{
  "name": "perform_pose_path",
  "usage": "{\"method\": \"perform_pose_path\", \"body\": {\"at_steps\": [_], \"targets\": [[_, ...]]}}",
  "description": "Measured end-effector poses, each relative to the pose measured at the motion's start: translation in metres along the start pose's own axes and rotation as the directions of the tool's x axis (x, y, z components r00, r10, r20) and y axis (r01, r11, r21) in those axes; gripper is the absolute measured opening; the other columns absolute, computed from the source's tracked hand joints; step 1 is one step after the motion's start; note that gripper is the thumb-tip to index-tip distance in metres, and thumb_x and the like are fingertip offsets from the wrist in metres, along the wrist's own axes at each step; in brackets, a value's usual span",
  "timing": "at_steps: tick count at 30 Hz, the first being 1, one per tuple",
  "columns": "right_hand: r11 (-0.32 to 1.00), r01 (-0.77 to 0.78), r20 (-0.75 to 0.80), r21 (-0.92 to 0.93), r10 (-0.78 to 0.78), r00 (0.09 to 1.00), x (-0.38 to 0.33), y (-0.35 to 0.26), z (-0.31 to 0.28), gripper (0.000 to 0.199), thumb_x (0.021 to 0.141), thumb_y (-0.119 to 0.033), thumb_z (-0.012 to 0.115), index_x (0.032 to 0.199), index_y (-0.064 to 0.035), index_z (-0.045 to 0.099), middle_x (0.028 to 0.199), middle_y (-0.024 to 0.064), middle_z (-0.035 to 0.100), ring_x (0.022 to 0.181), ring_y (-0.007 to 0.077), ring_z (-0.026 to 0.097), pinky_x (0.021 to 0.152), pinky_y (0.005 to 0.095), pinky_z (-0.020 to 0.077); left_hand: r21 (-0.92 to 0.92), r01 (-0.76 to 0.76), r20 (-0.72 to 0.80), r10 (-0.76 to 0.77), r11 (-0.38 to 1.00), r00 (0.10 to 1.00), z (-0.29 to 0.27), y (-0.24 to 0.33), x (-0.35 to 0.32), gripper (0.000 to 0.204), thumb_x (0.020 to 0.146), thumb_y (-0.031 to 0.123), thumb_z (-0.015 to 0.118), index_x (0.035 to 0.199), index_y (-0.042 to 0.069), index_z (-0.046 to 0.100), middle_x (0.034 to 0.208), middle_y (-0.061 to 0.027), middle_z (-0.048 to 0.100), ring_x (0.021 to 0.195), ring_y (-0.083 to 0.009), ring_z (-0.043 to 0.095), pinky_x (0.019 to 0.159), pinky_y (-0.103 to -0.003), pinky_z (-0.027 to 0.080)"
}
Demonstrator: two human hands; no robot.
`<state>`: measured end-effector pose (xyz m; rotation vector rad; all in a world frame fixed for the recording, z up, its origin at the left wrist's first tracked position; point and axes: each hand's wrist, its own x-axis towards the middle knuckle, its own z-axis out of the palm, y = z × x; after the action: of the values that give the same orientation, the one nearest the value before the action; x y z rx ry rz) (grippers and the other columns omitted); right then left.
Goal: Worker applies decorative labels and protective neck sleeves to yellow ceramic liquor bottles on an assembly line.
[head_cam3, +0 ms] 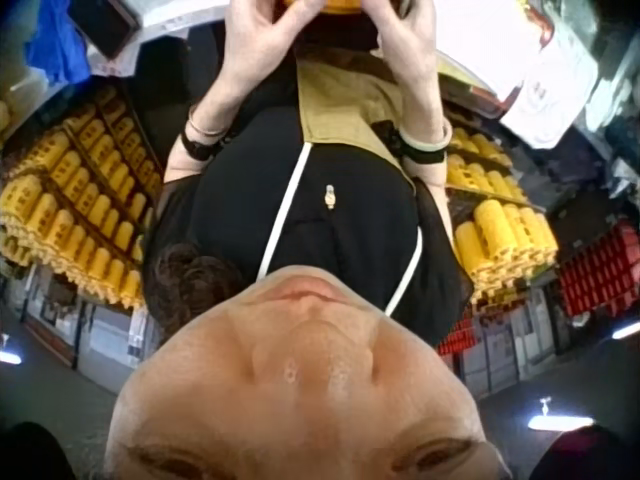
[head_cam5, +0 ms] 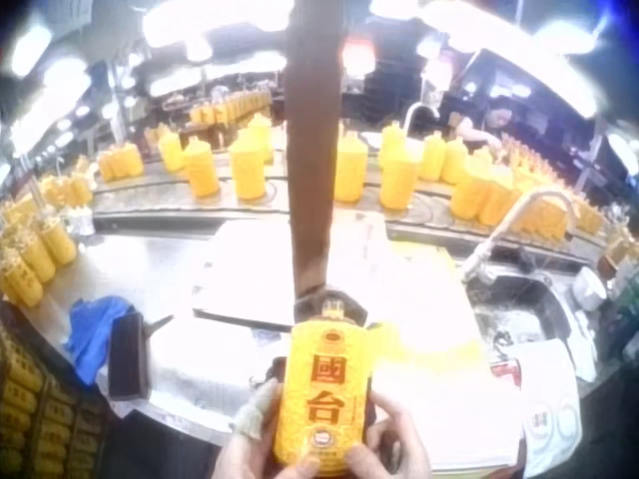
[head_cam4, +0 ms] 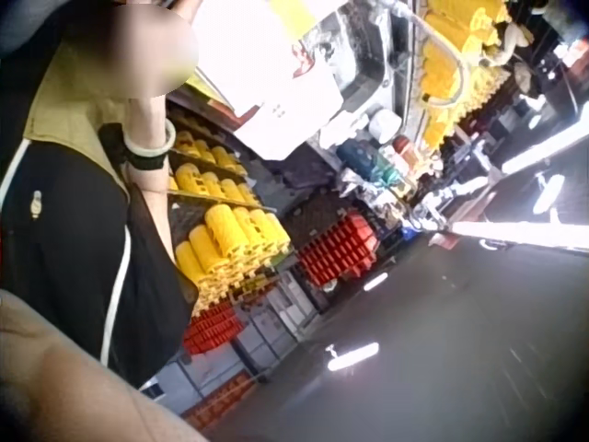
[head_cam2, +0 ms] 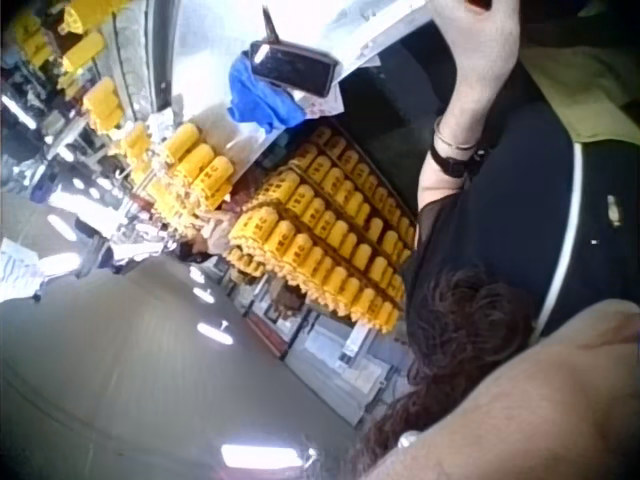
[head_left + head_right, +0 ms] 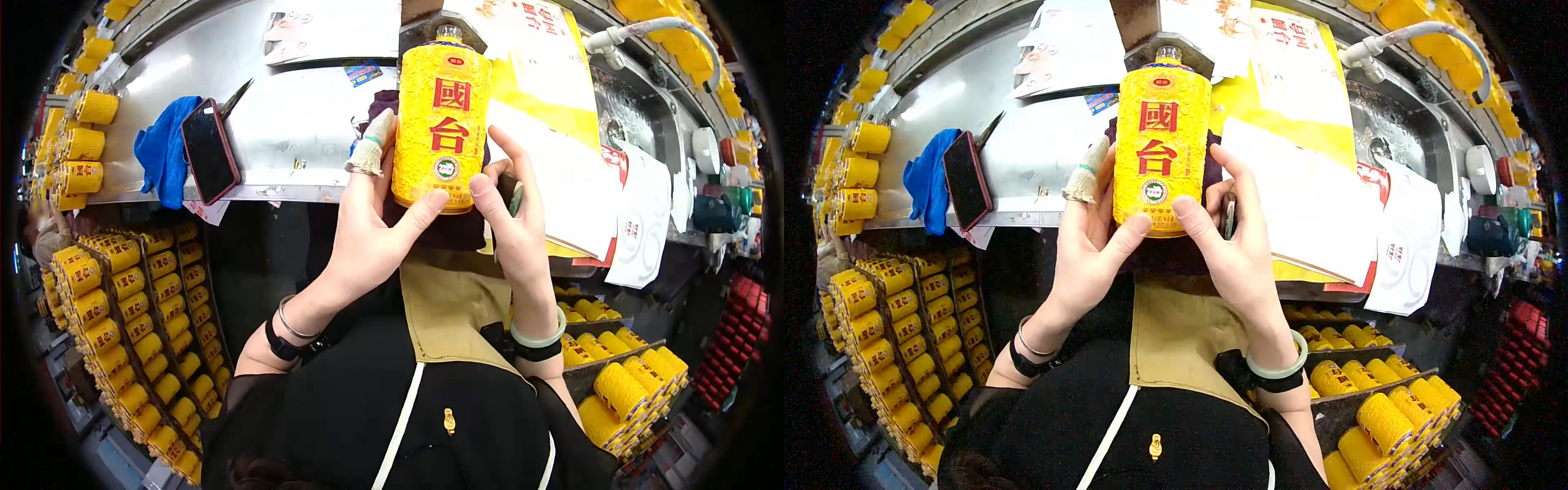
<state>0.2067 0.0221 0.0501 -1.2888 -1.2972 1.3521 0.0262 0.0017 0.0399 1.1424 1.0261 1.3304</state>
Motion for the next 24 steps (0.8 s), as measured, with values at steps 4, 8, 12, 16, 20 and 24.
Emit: {"method": "perform_pose_path", "body": {"at_steps": [4,8,12,16,20,24], "targets": [[0.994,0.035,-0.011,-0.1,-0.036,0.999,0.002,-0.001,0.006,0.069,0.092,-0.024,0.08,0.147,0.0013,0.046,0.089,-0.003,0.047,0.082,0.0063,0.043,0.074,0.0207,0.0385,-0.012,0.016,0.011,-0.016,1.0,1.0,0.004,-0.006,0.0,0.089,0.094,0.002,0.072,0.161,-0.006,0.014,0.158,-0.0203,0.034,0.147,-0.0251,0.039,0.12,-0.039,0.035],[0.999,-0.005,-0.037,-0.033,0.004,0.999,0.009,-0.003,0.007,0.07,0.09,-0.021,0.082,0.146,0.0023,0.047,0.088,-0.0041,0.045,0.08,0.0058,0.042,0.071,0.0203,0.0366,-0.043,0.02,0.006,-0.019,0.999,1.0,0.005,-0.009,0.0,0.088,0.095,0.001,0.071,0.161,-0.005,0.014,0.158,-0.0186,0.035,0.146,-0.0242,0.04,0.12,-0.039,0.035],[0.995,-0.035,-0.083,-0.088,0.028,0.996,0.014,-0.008,0.015,0.068,0.091,-0.024,0.082,0.143,0.0033,0.048,0.084,-0.006,0.04,0.075,0.0049,0.038,0.067,0.0202,0.0341,-0.094,0.036,0.011,-0.035,0.995,0.999,0.006,-0.006,-0.002,0.086,0.096,0.0,0.069,0.161,-0.005,0.014,0.157,-0.018,0.035,0.145,-0.0238,0.041,0.12,-0.039,0.037],[0.999,-0.044,-0.073,-0.012,0.043,0.996,0.015,-0.006,0.014,0.068,0.091,-0.025,0.082,0.143,0.0036,0.048,0.084,-0.0063,0.041,0.075,0.0047,0.039,0.066,0.02,0.034,-0.058,0.025,0.009,-0.025,0.998,1.0,0.006,-0.006,-0.003,0.087,0.095,0.002,0.071,0.161,-0.005,0.014,0.156,-0.0181,0.037,0.144,-0.0238,0.042,0.118,-0.039,0.038],[0.999,-0.044,-0.058,-0.008,0.043,0.997,0.015,-0.005,0.012,0.066,0.092,-0.025,0.081,0.143,0.0032,0.049,0.085,-0.0062,0.042,0.076,0.004,0.04,0.067,0.0188,0.034,-0.014,0.012,-0.007,-0.012,1.0,1.0,0.007,-0.008,-0.002,0.089,0.094,0.004,0.073,0.161,-0.006,0.015,0.155,-0.0184,0.039,0.142,-0.0239,0.044,0.117,-0.038,0.039],[0.994,-0.068,-0.062,0.08,0.073,0.995,0.015,-0.002,0.01,0.066,0.092,-0.023,0.081,0.143,0.0031,0.05,0.086,-0.0058,0.044,0.078,0.0043,0.041,0.07,0.0193,0.036,-0.037,0.005,0.004,-0.005,0.999,1.0,0.006,-0.009,-0.003,0.088,0.094,0.004,0.073,0.16,-0.006,0.015,0.154,-0.0186,0.039,0.142,-0.0244,0.044,0.117,-0.038,0.039]]}}
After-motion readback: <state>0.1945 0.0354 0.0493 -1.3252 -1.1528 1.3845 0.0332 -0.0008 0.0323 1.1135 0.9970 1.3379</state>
